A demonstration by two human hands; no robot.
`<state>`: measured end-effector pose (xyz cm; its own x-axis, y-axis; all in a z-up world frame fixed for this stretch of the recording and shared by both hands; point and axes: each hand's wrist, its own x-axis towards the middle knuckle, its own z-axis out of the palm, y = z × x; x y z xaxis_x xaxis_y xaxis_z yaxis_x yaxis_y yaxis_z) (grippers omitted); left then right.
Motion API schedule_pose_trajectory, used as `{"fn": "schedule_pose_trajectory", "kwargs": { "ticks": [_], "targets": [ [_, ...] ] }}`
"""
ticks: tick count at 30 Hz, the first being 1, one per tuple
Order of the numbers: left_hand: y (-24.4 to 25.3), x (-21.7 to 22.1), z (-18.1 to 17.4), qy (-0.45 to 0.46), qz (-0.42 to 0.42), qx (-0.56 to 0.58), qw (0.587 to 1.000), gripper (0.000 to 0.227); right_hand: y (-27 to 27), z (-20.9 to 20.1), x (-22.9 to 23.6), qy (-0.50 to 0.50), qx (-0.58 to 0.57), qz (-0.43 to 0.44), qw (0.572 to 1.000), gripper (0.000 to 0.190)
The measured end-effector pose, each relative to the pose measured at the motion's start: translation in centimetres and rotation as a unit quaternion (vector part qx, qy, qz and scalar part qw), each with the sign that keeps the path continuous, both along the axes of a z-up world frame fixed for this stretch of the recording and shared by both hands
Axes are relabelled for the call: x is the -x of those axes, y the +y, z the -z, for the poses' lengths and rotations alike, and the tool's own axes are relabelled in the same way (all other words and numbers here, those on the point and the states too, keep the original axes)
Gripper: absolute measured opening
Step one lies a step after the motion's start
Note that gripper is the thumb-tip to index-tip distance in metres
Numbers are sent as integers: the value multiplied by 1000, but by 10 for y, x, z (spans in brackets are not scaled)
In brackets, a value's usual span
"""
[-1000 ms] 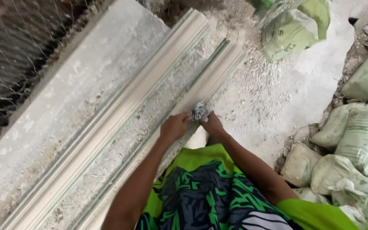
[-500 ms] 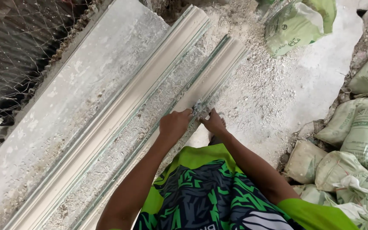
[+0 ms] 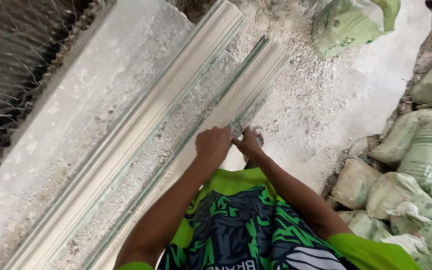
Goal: Scraping and smoothing the surface of a decorative plaster molding with a small spatula tool.
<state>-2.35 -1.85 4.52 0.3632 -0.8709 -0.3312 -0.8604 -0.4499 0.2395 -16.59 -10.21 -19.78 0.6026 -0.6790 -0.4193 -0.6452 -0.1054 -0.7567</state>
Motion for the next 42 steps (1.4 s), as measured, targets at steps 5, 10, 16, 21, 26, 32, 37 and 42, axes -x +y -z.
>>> {"fn": "schedule_pose_trajectory", "kwargs": {
  "ticks": [5, 10, 16, 21, 26, 32, 37, 42],
  "targets": [
    [3, 0, -8, 28, 0, -36, 999, 11, 0, -28, -3, 0, -54, 3, 999, 66],
    [5, -5, -1, 19, 2, -28, 999, 10, -3, -17, 2, 74, -71, -12, 995, 65],
    [0, -12, -9, 19, 11, -20, 1000, 10, -18, -31, 4, -30, -217, 39, 975, 70],
    [-15, 2, -4, 33, -3, -51, 998, 11, -21, -11, 7, 38, -89, -16, 995, 62],
    [-32, -4, -1, 26, -1, -44, 999, 13, -28, 2, 7, -31, -82, -9, 996, 58],
    [-15, -39, 0, 82, -64, -84, 991, 20, -38, -47, -8, 42, -107, -70, 991, 52],
    [19, -48, 27, 199, -112, -48, 972, 33, -39, -35, -4, 149, -64, -96, 982, 57],
    [22, -38, -16, 140, -135, -39, 980, 35, -40, -30, 13, -50, -197, -23, 979, 63]
  ]
}}
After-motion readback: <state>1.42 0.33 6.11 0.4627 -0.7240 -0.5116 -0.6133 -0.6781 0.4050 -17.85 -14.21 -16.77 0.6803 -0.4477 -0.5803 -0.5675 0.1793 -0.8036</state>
